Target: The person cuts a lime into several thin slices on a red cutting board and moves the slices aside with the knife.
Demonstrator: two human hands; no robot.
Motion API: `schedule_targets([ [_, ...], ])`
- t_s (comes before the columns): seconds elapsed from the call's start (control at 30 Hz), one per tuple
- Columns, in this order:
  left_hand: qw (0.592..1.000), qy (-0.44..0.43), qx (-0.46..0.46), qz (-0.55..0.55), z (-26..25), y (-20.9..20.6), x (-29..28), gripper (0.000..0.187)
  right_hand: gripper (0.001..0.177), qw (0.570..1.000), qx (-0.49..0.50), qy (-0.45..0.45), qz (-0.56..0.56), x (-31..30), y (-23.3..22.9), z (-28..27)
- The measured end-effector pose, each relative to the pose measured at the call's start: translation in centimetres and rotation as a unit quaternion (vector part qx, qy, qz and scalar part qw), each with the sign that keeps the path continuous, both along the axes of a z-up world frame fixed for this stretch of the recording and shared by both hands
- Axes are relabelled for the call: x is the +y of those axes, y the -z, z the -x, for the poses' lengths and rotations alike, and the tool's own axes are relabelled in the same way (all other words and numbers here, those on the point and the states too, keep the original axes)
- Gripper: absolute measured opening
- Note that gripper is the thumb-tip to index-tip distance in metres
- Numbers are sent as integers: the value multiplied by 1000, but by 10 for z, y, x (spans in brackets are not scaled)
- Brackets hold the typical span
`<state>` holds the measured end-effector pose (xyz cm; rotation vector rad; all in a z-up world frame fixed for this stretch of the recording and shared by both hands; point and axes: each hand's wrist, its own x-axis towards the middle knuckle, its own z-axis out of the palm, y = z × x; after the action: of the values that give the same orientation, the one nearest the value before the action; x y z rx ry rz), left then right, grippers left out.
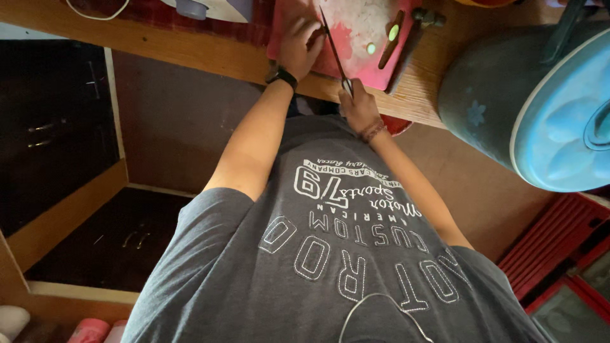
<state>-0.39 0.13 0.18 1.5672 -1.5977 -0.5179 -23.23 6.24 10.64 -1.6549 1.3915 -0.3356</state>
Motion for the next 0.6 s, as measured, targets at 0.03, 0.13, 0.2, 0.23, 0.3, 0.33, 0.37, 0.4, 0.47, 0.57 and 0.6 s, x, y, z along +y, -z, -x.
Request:
schedule_targets([
  [0.03, 1000, -14, -4, 2, 1, 0, -3, 23, 24, 1000, 7, 2, -15, 2, -1, 3],
  [0.13, 999, -8, 25, 22, 1, -1, -3, 23, 26, 999, 29, -24, 17, 13, -5, 10],
  [0.2, 1000, 6, 25, 7, -1, 0, 0, 23, 27, 1000, 8, -13, -4, 13, -5, 9],
  [0.23, 1000, 19, 22, -2, -2, 0, -2, 22, 28, 1000, -16, -4, -19, 7, -5, 6],
  [0.3, 1000, 10, 13, 11, -1, 4, -2, 22, 27, 1000, -3, 4, -25, -10, 0, -7],
  [0.33, 1000, -2, 3, 23, -1, 7, -1, 22, 27, 999, 9, 10, -31, -13, 2, -11],
  [0.37, 1000, -1, 3, 25, -1, 11, -2, 22, 27, 999, 9, 10, -30, -14, 2, -10],
  [0.4, 1000, 3, -7, 21, -1, 15, -1, 23, 25, 1000, 8, 1, -5, -14, 2, -10],
  [0.47, 1000, 7, -19, 21, -2, 19, -1, 23, 24, 1000, 5, -9, 23, -9, 2, -8],
  [0.57, 997, -1, -26, 66, -2, 22, -3, 24, 25, 999, 8, 1, -36, 3, -2, 3],
  [0.6, 1000, 5, 3, 17, -3, 23, -4, 23, 25, 1000, -6, -6, -28, 3, -1, 5],
])
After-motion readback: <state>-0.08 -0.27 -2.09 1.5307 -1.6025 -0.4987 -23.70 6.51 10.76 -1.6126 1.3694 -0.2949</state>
